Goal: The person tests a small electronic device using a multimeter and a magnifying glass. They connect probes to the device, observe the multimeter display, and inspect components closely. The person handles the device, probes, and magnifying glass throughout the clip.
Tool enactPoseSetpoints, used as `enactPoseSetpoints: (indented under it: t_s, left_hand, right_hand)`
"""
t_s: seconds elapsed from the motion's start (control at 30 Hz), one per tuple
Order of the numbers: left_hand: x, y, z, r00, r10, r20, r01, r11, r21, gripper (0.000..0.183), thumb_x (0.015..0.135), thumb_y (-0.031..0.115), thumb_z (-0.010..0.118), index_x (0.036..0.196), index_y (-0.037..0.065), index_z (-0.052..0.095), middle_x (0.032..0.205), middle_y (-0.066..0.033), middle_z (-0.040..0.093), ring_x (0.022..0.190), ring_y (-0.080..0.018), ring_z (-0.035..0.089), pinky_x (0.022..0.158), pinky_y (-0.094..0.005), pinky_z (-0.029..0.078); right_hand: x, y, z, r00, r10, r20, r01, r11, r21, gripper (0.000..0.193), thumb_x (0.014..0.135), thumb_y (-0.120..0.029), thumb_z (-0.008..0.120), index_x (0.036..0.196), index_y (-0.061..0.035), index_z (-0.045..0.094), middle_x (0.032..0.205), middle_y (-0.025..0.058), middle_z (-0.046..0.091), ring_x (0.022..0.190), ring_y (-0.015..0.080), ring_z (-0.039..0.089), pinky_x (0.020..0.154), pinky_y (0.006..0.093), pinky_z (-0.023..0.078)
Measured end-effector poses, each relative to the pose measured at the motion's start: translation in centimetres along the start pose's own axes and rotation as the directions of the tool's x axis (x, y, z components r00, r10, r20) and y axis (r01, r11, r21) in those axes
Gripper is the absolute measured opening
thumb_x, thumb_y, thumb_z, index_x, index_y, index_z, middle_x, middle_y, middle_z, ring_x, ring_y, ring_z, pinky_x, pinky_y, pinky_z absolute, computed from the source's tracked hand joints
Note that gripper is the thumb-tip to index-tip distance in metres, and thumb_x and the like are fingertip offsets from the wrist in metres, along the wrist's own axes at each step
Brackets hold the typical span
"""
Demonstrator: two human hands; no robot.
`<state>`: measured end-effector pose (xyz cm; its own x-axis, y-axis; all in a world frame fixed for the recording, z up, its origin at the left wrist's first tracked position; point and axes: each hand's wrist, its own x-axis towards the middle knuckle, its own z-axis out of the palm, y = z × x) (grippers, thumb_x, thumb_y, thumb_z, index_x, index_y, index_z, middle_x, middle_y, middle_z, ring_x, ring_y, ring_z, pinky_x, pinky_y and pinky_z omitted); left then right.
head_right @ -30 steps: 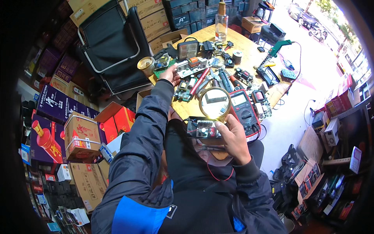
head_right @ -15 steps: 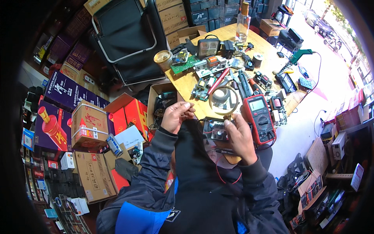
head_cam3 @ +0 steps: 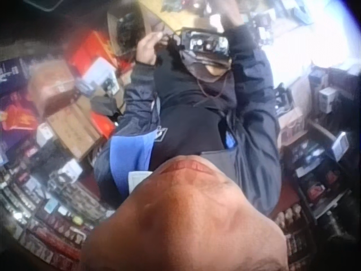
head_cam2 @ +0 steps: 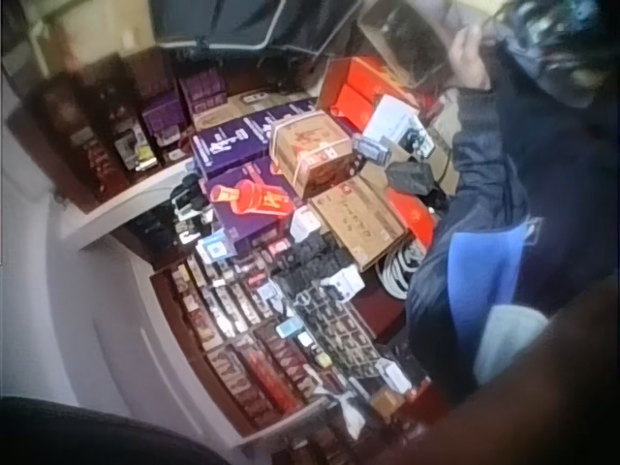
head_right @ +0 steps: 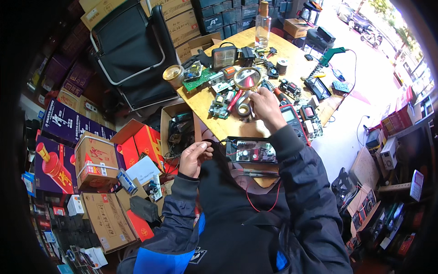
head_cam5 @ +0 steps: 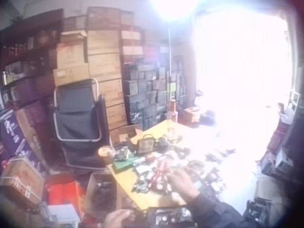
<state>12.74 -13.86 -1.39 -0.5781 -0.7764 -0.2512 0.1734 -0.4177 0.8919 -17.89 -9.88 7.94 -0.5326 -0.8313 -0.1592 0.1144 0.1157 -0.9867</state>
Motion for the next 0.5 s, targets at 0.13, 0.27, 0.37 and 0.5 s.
enactPoseSetpoints:
  t_s: [0.13, 0.27, 0.37, 0.5]
  left_hand:
    - [-1.1, -1.0, -0.8, 0.999, -0.03, -0.023, 0.029, 0.999, -0.04, 0.025, 0.108, 0.02, 0.066, 0.119, -0.001, 0.074, 0.1, -0.0088, 0.077, 0.085, -0.015, 0.073, 0.081, -0.0307, 0.057]
    - [-2.3, -2.2, -1.8, 0.996, -0.066, -0.053, 0.064, 0.997, -0.047, 0.024, 0.107, 0.019, 0.067, 0.118, -0.001, 0.074, 0.099, -0.0092, 0.077, 0.084, -0.015, 0.072, 0.08, -0.0301, 0.058]
    - [-2.8, -2.8, -2.4, 0.993, -0.088, -0.077, 0.084, 0.995, -0.052, 0.024, 0.107, 0.019, 0.067, 0.117, -0.001, 0.075, 0.099, -0.0087, 0.077, 0.083, -0.0142, 0.072, 0.079, -0.0294, 0.057]
    - [-3.2, -3.1, -2.8, 0.989, -0.111, -0.1, 0.107, 0.993, -0.051, 0.023, 0.107, 0.019, 0.067, 0.117, 0.0, 0.075, 0.099, -0.0088, 0.077, 0.083, -0.014, 0.071, 0.079, -0.0295, 0.057]
  right_hand:
    - [4.5, 1.2, -2.2, 0.997, 0.049, -0.059, -0.042, 0.993, 0.11, 0.021, 0.108, -0.016, 0.057, 0.089, -0.0091, 0.057, 0.069, -0.0011, 0.052, 0.051, 0.0086, 0.042, 0.045, 0.0279, 0.03]
    - [7.9, 3.4, -4.0, 0.99, 0.125, -0.071, -0.101, 0.955, 0.278, 0.017, 0.11, -0.016, 0.051, 0.094, -0.0131, 0.054, 0.074, -0.0017, 0.053, 0.054, 0.01, 0.045, 0.048, 0.0298, 0.032]
    - [9.1, 4.5, -4.0, 0.989, 0.129, -0.074, -0.095, 0.931, 0.352, 0.016, 0.111, -0.018, 0.051, 0.096, -0.0134, 0.054, 0.075, -0.001, 0.055, 0.055, 0.0106, 0.047, 0.05, 0.0296, 0.034]
    - [9.2, 4.1, -3.1, 0.976, 0.205, -0.076, -0.18, 0.951, 0.252, 0.015, 0.112, -0.019, 0.051, 0.103, -0.0106, 0.059, 0.08, 0.0017, 0.063, 0.059, 0.0124, 0.054, 0.052, 0.0297, 0.039]
